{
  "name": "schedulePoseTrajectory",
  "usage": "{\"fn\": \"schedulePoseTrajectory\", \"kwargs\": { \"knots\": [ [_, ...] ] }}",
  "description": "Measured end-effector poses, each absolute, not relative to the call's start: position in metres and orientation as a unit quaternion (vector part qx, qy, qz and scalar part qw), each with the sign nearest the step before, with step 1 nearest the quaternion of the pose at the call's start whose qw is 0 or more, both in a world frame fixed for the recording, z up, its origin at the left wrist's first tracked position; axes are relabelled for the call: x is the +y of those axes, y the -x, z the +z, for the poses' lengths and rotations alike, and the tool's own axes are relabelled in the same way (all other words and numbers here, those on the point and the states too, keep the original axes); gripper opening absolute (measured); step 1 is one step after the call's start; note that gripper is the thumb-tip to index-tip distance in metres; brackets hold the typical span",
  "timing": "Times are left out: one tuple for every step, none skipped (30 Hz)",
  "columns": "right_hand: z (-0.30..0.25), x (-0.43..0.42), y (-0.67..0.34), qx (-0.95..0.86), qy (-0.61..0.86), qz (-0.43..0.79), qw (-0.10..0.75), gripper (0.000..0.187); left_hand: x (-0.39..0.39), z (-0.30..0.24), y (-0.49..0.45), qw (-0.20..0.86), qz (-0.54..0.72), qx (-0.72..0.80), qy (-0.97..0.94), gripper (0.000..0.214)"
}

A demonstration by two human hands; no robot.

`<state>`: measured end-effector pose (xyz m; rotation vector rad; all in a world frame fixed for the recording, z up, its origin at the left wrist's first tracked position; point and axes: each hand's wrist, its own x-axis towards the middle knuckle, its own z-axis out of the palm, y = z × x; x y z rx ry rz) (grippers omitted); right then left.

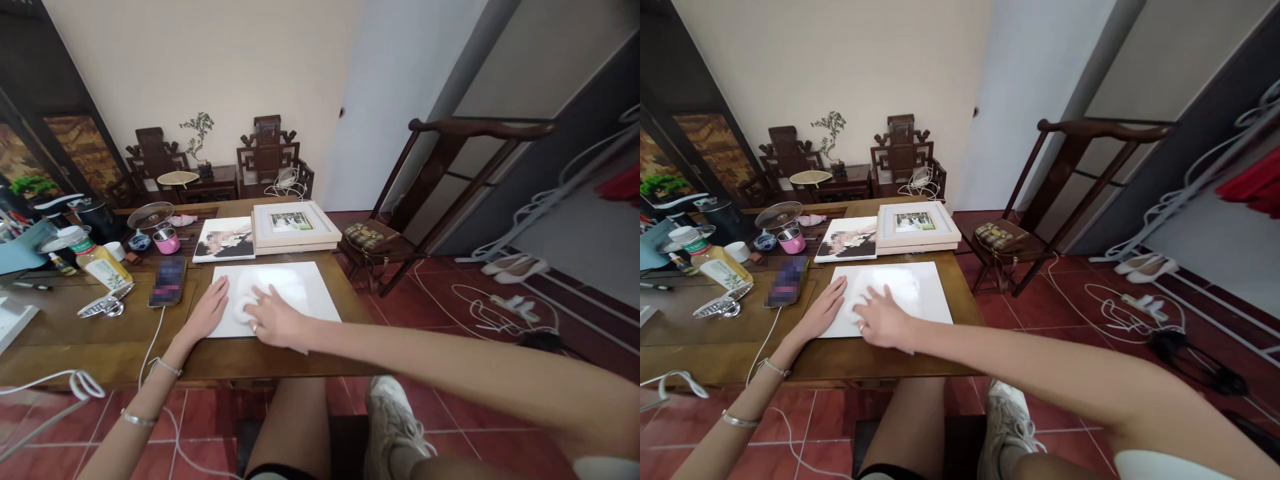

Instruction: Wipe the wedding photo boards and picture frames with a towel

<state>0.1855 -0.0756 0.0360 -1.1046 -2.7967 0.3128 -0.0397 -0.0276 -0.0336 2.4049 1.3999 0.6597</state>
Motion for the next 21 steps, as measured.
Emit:
{"fn": "schedulePoseTrajectory", "kwargs": {
  "knots": [
    [0.039, -0.089, -0.181, -0.928, 0.355, 0.111, 0.039, 0.028, -0.028, -0.033, 0.040, 0.142, 0.228, 0.484, -0.833, 0.056],
    [0.041, -0.100, -0.177, -0.932, 0.342, 0.115, 0.024, 0.028, -0.028, -0.033, 0.040, 0.143, 0.229, 0.481, -0.834, 0.055],
    [0.044, -0.109, -0.174, -0.937, 0.329, 0.114, 0.017, 0.027, -0.028, -0.033, 0.041, 0.144, 0.229, 0.477, -0.836, 0.054],
    [0.045, -0.113, -0.171, -0.942, 0.316, 0.111, 0.016, 0.027, -0.028, -0.033, 0.041, 0.145, 0.231, 0.472, -0.839, 0.053],
    [0.046, -0.113, -0.169, -0.946, 0.306, 0.108, 0.016, 0.026, -0.027, -0.033, 0.042, 0.146, 0.233, 0.468, -0.840, 0.052],
    [0.046, -0.109, -0.168, -0.948, 0.300, 0.107, 0.013, 0.027, -0.027, -0.033, 0.042, 0.147, 0.235, 0.466, -0.840, 0.051],
    [0.045, -0.101, -0.167, -0.947, 0.302, 0.106, 0.009, 0.028, -0.027, -0.033, 0.042, 0.148, 0.238, 0.466, -0.839, 0.051],
    [0.044, -0.089, -0.168, -0.946, 0.308, 0.102, 0.003, 0.029, -0.027, -0.034, 0.042, 0.150, 0.242, 0.468, -0.837, 0.051],
    [0.043, -0.075, -0.169, -0.944, 0.317, 0.095, 0.001, 0.031, -0.026, -0.034, 0.042, 0.151, 0.246, 0.470, -0.834, 0.051],
    [0.042, -0.059, -0.171, -0.942, 0.326, 0.085, 0.002, 0.032, -0.026, -0.034, 0.042, 0.152, 0.250, 0.472, -0.831, 0.051],
    [0.041, -0.044, -0.173, -0.940, 0.333, 0.073, 0.006, 0.033, -0.026, -0.034, 0.041, 0.154, 0.254, 0.475, -0.829, 0.051],
    [0.040, -0.029, -0.176, -0.939, 0.338, 0.064, 0.011, 0.034, -0.026, -0.034, 0.041, 0.155, 0.257, 0.477, -0.826, 0.050],
    [0.040, -0.017, -0.178, -0.938, 0.341, 0.058, 0.015, 0.034, -0.026, -0.034, 0.040, 0.158, 0.259, 0.479, -0.824, 0.050],
    [0.040, -0.007, -0.180, -0.938, 0.342, 0.056, 0.018, 0.034, -0.026, -0.034, 0.040, 0.160, 0.260, 0.480, -0.822, 0.050],
    [0.040, -0.002, -0.181, -0.937, 0.343, 0.055, 0.021, 0.033, -0.026, -0.033, 0.039, 0.162, 0.261, 0.481, -0.821, 0.050],
    [0.041, 0.000, -0.181, -0.937, 0.343, 0.054, 0.022, 0.033, -0.026, -0.033, 0.039, 0.163, 0.262, 0.482, -0.820, 0.050],
    [0.041, -0.003, -0.181, -0.938, 0.343, 0.053, 0.023, 0.032, -0.026, -0.032, 0.039, 0.163, 0.261, 0.483, -0.820, 0.050],
    [0.041, -0.010, -0.179, -0.938, 0.341, 0.052, 0.022, 0.031, -0.026, -0.032, 0.039, 0.163, 0.260, 0.483, -0.820, 0.051],
    [0.042, -0.021, -0.178, -0.939, 0.340, 0.052, 0.021, 0.030, -0.026, -0.032, 0.039, 0.163, 0.260, 0.484, -0.819, 0.051],
    [0.042, -0.035, -0.176, -0.940, 0.337, 0.055, 0.019, 0.029, -0.026, -0.032, 0.039, 0.164, 0.260, 0.485, -0.819, 0.052],
    [0.042, -0.052, -0.174, -0.941, 0.332, 0.061, 0.014, 0.029, -0.027, -0.031, 0.039, 0.164, 0.260, 0.485, -0.819, 0.052]
  ]
}}
